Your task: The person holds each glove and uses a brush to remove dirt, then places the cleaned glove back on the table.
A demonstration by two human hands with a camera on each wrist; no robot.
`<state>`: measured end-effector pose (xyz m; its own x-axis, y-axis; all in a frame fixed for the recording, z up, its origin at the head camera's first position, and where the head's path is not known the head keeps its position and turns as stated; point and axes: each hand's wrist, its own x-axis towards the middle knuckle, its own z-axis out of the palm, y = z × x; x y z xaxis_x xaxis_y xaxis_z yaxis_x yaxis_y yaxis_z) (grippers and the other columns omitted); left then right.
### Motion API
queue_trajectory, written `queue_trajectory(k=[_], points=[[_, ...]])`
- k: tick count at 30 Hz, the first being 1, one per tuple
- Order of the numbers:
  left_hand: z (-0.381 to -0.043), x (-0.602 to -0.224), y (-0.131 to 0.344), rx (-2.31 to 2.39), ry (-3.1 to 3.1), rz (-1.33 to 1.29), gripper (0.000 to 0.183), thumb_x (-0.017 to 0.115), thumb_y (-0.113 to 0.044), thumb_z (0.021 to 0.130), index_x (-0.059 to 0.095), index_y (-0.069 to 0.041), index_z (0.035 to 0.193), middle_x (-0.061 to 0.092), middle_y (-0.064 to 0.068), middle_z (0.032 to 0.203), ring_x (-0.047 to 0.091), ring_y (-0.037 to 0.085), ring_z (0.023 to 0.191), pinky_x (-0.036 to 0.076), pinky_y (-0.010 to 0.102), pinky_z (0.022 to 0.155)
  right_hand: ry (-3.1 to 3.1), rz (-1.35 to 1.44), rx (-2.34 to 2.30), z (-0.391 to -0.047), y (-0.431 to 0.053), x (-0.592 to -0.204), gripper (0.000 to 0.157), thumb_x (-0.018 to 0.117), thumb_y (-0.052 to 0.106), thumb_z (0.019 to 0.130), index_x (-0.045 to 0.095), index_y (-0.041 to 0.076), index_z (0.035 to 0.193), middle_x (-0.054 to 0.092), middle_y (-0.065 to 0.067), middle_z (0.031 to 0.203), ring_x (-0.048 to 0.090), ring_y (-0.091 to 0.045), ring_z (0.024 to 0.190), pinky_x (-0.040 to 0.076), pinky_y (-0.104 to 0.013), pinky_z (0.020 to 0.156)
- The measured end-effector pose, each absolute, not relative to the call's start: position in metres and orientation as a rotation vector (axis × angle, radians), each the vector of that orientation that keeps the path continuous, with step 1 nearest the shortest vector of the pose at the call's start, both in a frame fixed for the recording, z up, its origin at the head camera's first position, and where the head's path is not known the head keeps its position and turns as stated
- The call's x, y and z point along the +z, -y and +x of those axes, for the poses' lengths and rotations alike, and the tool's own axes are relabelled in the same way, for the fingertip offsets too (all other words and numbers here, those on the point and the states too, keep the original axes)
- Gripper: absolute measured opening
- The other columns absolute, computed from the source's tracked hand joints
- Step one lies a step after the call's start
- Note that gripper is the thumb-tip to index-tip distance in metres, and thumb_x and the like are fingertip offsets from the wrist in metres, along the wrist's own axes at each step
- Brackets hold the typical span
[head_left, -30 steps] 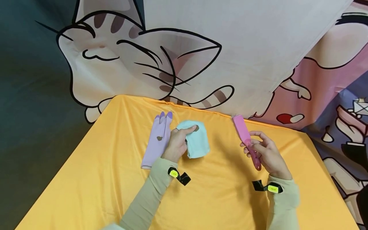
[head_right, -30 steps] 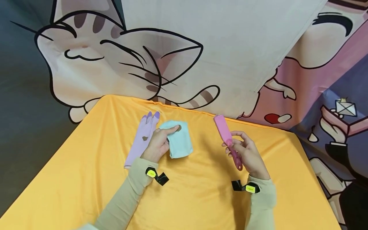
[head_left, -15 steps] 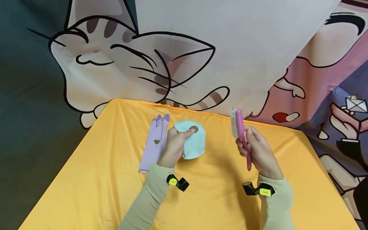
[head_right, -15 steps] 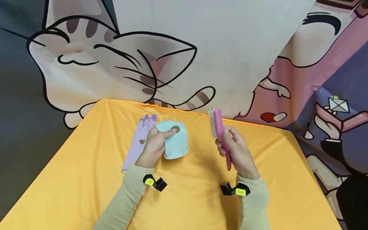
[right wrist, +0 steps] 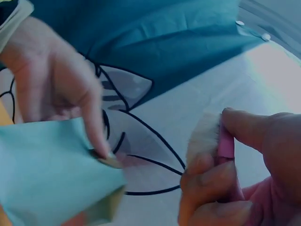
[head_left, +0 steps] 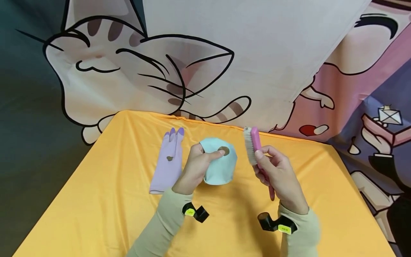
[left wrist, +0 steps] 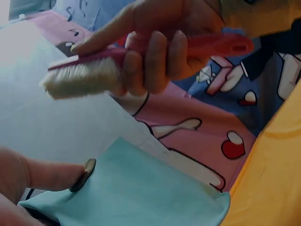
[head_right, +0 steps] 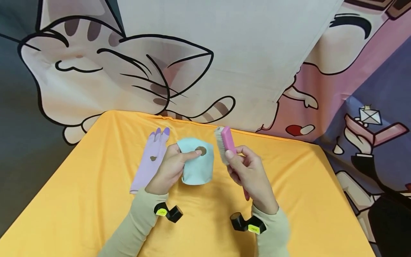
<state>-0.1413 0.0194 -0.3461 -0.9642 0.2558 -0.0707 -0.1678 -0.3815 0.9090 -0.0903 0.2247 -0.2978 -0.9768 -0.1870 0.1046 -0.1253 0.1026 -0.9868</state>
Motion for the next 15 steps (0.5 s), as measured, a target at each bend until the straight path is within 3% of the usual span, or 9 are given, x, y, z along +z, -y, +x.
queue_trajectory(k=[8,15], points=[[-0.131,-0.331,-0.018,2.384,-1.725,0.186,0.030,0.067,-0.005,0.081,0.058,-0.003,0.109,0.063,0.011,0.105,0.062,0.023,0.096,0.051,0.038,0.081,-2.406,-0.377,-2.073,-0.091,-0.195,-0.306,0.019,0.049,0.016,0.095,0.046,0.006,0.111,0.050,-0.010,0.066,0.037,-0.015,0.044,0.029,-0.025,0.034],[-0.126,-0.325,-0.019,2.395,-1.814,0.261,0.028,0.067,-0.004,0.081,0.058,-0.002,0.107,0.064,0.011,0.103,0.062,0.022,0.094,0.051,0.038,0.081,-2.416,-0.444,-2.210,-0.086,-0.183,-0.307,0.018,0.046,0.010,0.095,0.043,0.003,0.111,0.052,-0.006,0.066,0.035,-0.018,0.043,0.028,-0.027,0.034]])
